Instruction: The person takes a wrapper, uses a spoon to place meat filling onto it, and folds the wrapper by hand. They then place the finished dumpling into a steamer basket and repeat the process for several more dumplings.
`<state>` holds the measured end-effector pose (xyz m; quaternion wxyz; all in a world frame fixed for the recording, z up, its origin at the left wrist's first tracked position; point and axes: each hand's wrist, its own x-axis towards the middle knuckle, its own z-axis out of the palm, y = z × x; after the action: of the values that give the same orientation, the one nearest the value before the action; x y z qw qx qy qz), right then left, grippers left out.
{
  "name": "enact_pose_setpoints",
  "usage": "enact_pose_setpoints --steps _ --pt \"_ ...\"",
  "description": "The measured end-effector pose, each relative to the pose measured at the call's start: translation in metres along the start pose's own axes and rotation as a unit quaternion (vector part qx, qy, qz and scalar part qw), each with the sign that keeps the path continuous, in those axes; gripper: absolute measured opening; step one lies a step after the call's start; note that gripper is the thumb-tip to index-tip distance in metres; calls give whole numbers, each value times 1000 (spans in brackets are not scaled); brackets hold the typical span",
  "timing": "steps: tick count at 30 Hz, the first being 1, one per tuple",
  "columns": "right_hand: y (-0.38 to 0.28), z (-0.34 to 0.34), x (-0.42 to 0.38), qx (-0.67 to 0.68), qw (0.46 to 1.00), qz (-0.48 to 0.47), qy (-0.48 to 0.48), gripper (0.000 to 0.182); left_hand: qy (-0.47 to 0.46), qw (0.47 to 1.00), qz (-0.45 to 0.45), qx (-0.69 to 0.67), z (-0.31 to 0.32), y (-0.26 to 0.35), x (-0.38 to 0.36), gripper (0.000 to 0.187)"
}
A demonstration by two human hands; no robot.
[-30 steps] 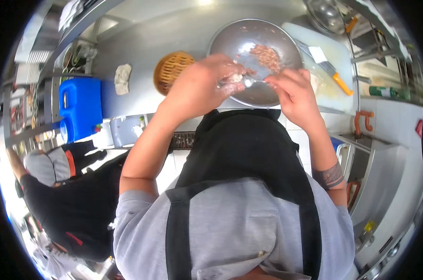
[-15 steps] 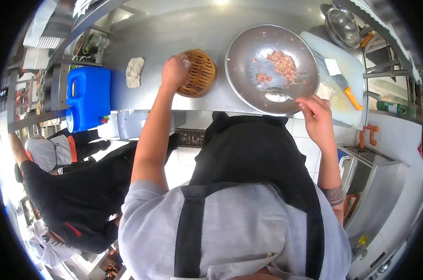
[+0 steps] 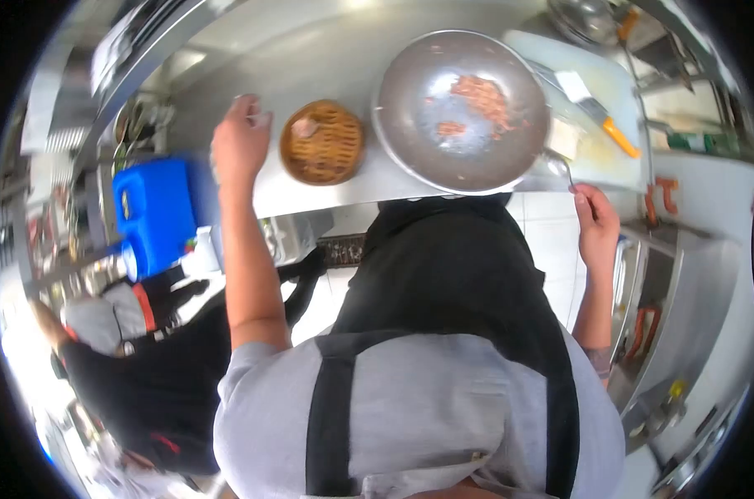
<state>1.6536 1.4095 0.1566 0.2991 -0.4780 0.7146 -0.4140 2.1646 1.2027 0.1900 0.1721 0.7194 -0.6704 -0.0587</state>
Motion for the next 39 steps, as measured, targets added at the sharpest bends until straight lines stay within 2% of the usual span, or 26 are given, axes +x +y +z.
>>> enact_pose_setpoints --steps 1,3,5,6,7,8,10,12,13,15,19,21,24,28,31,39 --pt "3 -5 -3 -13 999 13 27 16 17 999 -3 -43 -4 24 2 33" --pt "10 -17 -7 121 985 110 49 16 18 990 72 -123 4 77 2 28" --pt "26 -29 -14 341 931 119 53 16 -7 944 227 -240 26 140 -13 23" --pt "23 -34 -17 390 910 121 68 15 -23 915 295 -275 41 175 -27 21" --pt "25 -40 -23 389 910 121 81 15 -26 881 391 -265 62 203 -40 22" --pt "27 -46 -26 413 897 119 105 15 -83 853 454 -243 70 238 -55 23" --pt "40 -66 -28 435 882 118 139 15 -135 798 534 -247 106 305 -81 20" --pt "57 -87 -33 414 893 114 138 15 -198 782 573 -145 148 359 -94 16" --pt "66 -98 -33 390 904 111 134 15 -198 782 574 -139 171 378 -97 16" --pt "81 -121 -33 378 910 112 128 16 -250 801 543 7 204 408 -102 16" --pt "112 -164 -29 334 931 114 92 17 -260 821 507 49 231 424 -106 20" --pt "123 -182 -24 342 929 118 71 17 -234 805 540 73 241 421 -106 20" --pt "132 -203 -12 347 930 118 34 17 -218 807 547 39 248 414 -102 18" --pt "138 -220 3 338 933 119 -9 16 -214 820 527 61 246 413 -106 15" --pt "136 -223 11 338 934 115 -29 17 -173 819 544 53 247 411 -109 12" --pt "133 -218 16 350 929 110 -48 17 -188 803 562 54 248 411 -102 10"
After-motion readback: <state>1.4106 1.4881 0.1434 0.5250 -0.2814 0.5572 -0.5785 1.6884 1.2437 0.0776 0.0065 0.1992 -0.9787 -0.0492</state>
